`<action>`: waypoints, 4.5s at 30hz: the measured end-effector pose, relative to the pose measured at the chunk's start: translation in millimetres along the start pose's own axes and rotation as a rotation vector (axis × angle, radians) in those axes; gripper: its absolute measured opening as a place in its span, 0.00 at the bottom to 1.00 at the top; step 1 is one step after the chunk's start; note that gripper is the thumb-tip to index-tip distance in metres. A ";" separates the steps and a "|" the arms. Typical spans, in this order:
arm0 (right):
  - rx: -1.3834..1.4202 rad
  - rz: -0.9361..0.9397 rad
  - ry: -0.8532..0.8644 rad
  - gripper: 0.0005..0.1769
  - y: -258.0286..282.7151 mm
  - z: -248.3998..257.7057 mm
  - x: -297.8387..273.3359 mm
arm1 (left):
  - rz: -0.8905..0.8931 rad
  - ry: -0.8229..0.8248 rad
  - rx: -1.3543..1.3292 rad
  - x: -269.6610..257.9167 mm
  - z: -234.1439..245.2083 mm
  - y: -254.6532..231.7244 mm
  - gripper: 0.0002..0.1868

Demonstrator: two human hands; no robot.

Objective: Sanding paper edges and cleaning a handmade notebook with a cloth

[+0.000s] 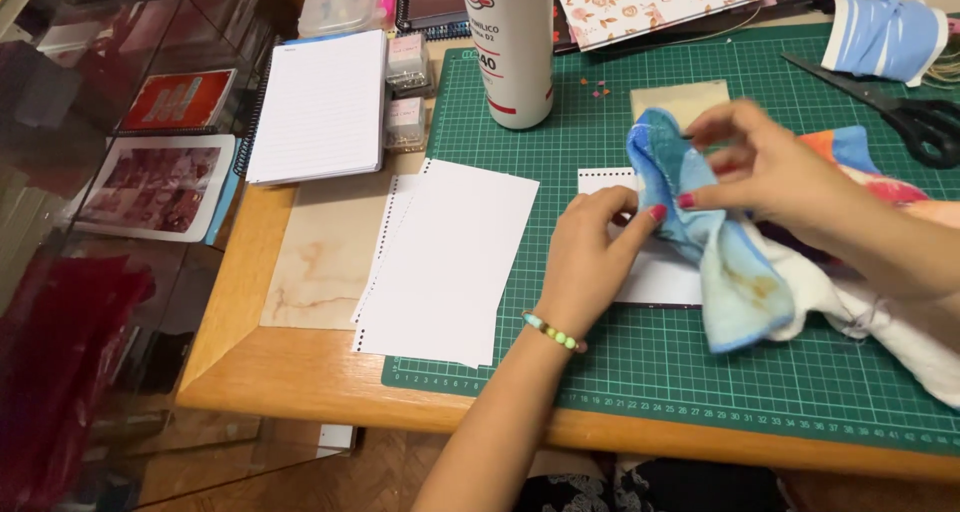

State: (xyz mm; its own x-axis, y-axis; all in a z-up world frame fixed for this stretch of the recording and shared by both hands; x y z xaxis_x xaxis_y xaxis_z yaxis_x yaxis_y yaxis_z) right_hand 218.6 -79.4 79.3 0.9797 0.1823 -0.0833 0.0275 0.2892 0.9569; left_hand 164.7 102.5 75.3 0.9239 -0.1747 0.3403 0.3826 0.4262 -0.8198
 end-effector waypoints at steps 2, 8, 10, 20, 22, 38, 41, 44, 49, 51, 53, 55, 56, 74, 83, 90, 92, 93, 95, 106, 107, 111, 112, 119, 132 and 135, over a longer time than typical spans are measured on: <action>-0.314 0.188 -0.082 0.40 16.8 4.6 -9.6 | 0.057 0.011 0.059 -0.8 -2.7 4.1 0.15; -0.789 1.150 0.178 0.19 76.9 -51.1 -75.3 | 0.080 0.001 -0.035 1.7 -11.4 18.3 0.14; -0.730 0.940 0.237 0.42 53.5 -46.2 -48.3 | 0.105 0.042 -0.176 2.8 -12.4 18.1 0.16; -0.663 0.926 -0.023 0.09 28.9 -15.5 -41.4 | -0.140 -0.229 0.174 -43.1 14.6 -46.0 0.07; -0.903 1.124 -0.096 0.09 36.2 -23.7 -50.6 | -0.171 0.023 0.361 -68.1 -27.8 -52.4 0.06; -0.943 1.145 0.733 0.13 12.2 -105.5 -47.3 | -0.203 0.088 0.542 -98.4 -77.6 -29.0 0.28; -0.959 1.185 0.800 0.06 16.1 -117.9 -46.0 | -0.236 0.061 0.532 -100.2 -77.7 -29.7 0.27; -0.967 1.158 0.906 0.12 15.7 -127.6 -45.2 | -0.240 0.052 0.523 -102.5 -79.0 -28.8 0.26; -0.911 1.169 0.829 0.11 18.1 -131.8 -44.0 | -0.231 0.055 0.542 -102.9 -81.0 -28.0 0.23; -0.911 1.166 0.808 0.09 19.0 -126.6 -46.0 | -0.223 0.065 0.567 -102.3 -79.5 -29.5 0.25; -0.919 1.176 0.781 0.09 25.1 -124.0 -49.9 | -0.224 0.064 0.601 -102.6 -77.3 -29.9 0.26; -0.910 1.116 0.830 0.12 31.2 -121.0 -53.2 | -0.211 0.087 0.584 -100.8 -80.8 -27.5 0.25; -0.911 1.116 0.833 0.12 29.7 -122.5 -50.7 | -0.210 0.085 0.583 -99.7 -81.1 -27.6 0.25; -0.940 1.068 0.774 0.10 15.3 -120.5 -32.1 | -0.195 0.060 0.552 -99.8 -77.1 -29.4 0.27; -0.957 1.077 0.789 0.16 14.4 -125.4 -15.9 | -0.185 0.030 0.469 -100.3 -75.0 -27.8 0.25; -1.070 0.972 0.547 0.12 5.1 -129.8 10.4 | -0.190 0.011 0.494 -102.2 -74.6 -27.2 0.26; -1.086 0.988 0.586 0.14 2.5 -133.9 6.5 | -0.178 0.004 0.509 -100.5 -71.3 -25.8 0.27; -1.130 1.025 0.595 0.12 -0.7 -136.3 3.2 | -0.189 -0.005 0.516 -99.8 -70.2 -25.9 0.28; -1.172 1.047 0.601 0.10 -5.4 -137.6 -3.9 | -0.203 -0.003 0.515 -100.7 -69.8 -26.8 0.29; -1.071 0.996 0.739 0.11 1.7 -144.7 -24.8 | -0.192 0.026 0.531 -102.4 -76.3 -19.9 0.29; -1.070 0.998 0.741 0.11 2.0 -145.3 -27.8 | -0.191 0.024 0.532 -103.5 -77.4 -19.0 0.29; -1.034 0.941 0.775 0.09 2.3 -145.3 -30.7 | -0.189 0.035 0.526 -102.4 -81.7 -15.9 0.30; -1.042 0.930 0.778 0.09 1.3 -145.8 -31.1 | -0.179 0.049 0.528 -102.8 -82.8 -14.8 0.27; -0.978 0.960 0.770 0.11 4.7 -147.7 -37.6 | -0.158 0.099 0.594 -101.7 -88.2 -12.2 0.31; -1.034 1.064 0.656 0.14 -7.8 -147.0 -60.6 | -0.171 0.124 0.623 -101.6 -92.0 -10.3 0.28; -1.045 1.105 0.652 0.15 -5.8 -149.9 -64.3 | -0.165 0.115 0.625 -101.3 -90.0 -8.2 0.28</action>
State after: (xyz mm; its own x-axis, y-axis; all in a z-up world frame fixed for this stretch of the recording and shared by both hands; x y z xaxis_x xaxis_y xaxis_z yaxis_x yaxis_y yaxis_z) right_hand 125.7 48.1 37.4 0.1836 0.9765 0.1130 -0.9821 0.1774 0.0626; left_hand 68.2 36.8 6.1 0.8606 -0.3609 0.3593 0.4784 0.8148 -0.3274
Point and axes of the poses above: each hand's wrist, its own x-axis towards the middle knuckle, its own z-axis out of the back of the hand, y = z × x, the point moved 7 cm from there along x, towards the middle knuckle, and after that the axes turned 3 degrees about x, right-handed, at the moved point
